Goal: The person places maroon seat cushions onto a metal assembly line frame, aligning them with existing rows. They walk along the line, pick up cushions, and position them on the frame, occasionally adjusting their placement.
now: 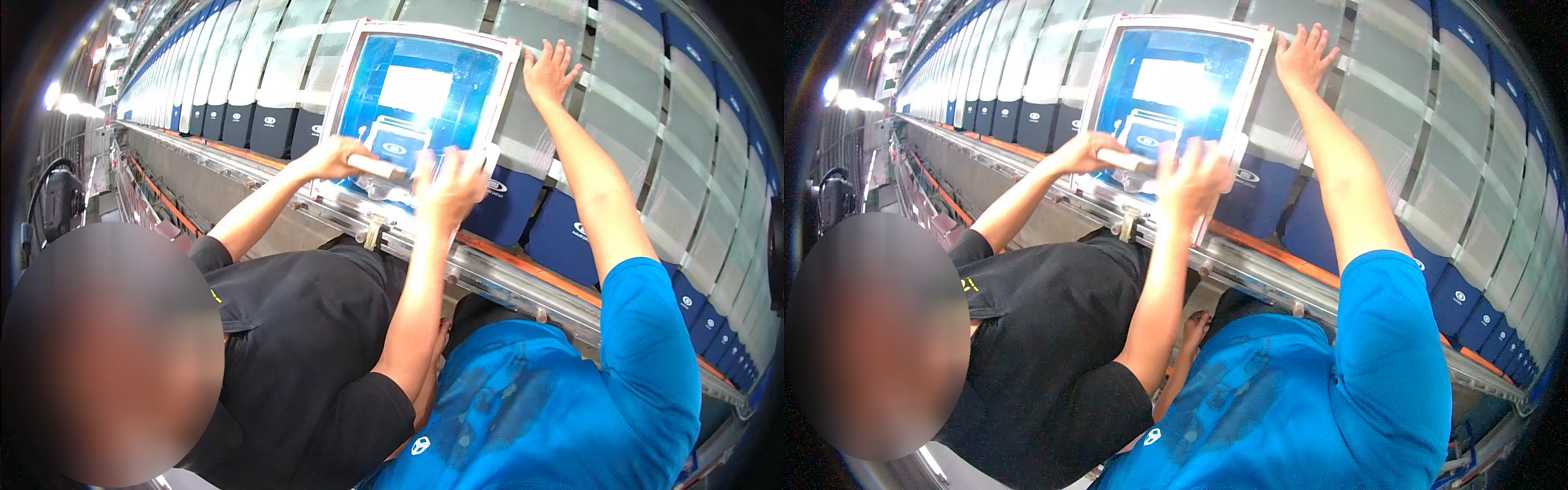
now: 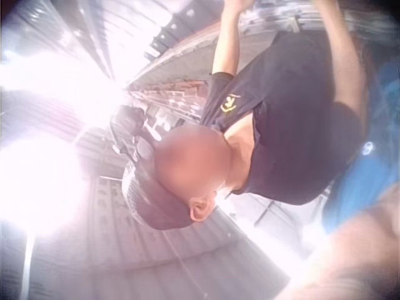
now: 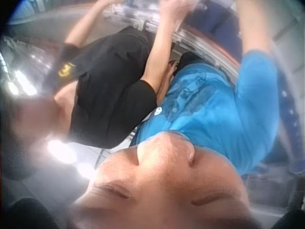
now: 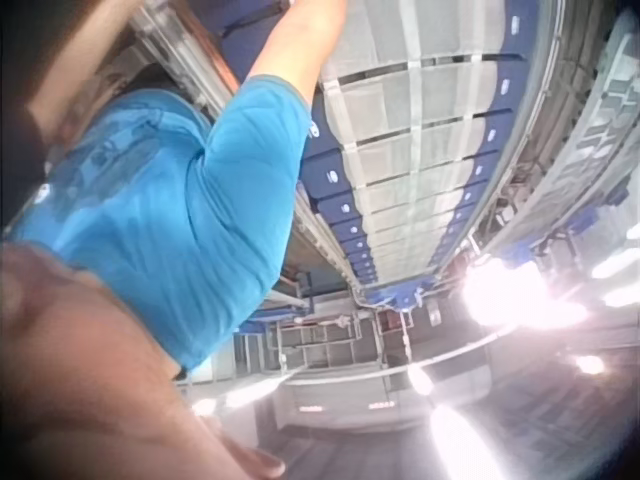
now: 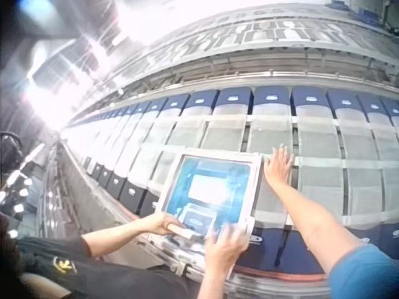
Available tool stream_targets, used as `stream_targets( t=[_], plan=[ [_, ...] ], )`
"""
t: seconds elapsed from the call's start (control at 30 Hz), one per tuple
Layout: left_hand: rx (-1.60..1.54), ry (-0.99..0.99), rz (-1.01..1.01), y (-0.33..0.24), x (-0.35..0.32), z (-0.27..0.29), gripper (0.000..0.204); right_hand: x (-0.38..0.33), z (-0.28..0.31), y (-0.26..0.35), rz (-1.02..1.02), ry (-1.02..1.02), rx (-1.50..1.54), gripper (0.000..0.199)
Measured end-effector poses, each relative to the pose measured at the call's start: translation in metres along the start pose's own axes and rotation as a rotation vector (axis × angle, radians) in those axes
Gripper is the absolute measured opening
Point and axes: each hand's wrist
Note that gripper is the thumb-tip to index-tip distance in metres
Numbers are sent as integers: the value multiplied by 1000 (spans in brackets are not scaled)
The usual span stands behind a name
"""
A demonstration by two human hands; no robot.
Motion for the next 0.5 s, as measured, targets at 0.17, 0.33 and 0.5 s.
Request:
stream_targets(
  t=[0.17,0.33,0.5],
  plan=[
    [143,-80,-26,38,36,-33,29,-14,-7,36,68,5,43,62],
    [174,-118,20,40,34,-36,32,-17,-14,33,95,-27,46,61],
    [274,-248,-104,120,27,-15,36,-15,-11,18,106,-22,26,61]
  ],
)
Point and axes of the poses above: each hand's wrist, its own x-axis towards the middle knuckle, its own z-axis out of the back of the hand, y = z × x, and after that the axes turned 9 degrees about -y, right-handed
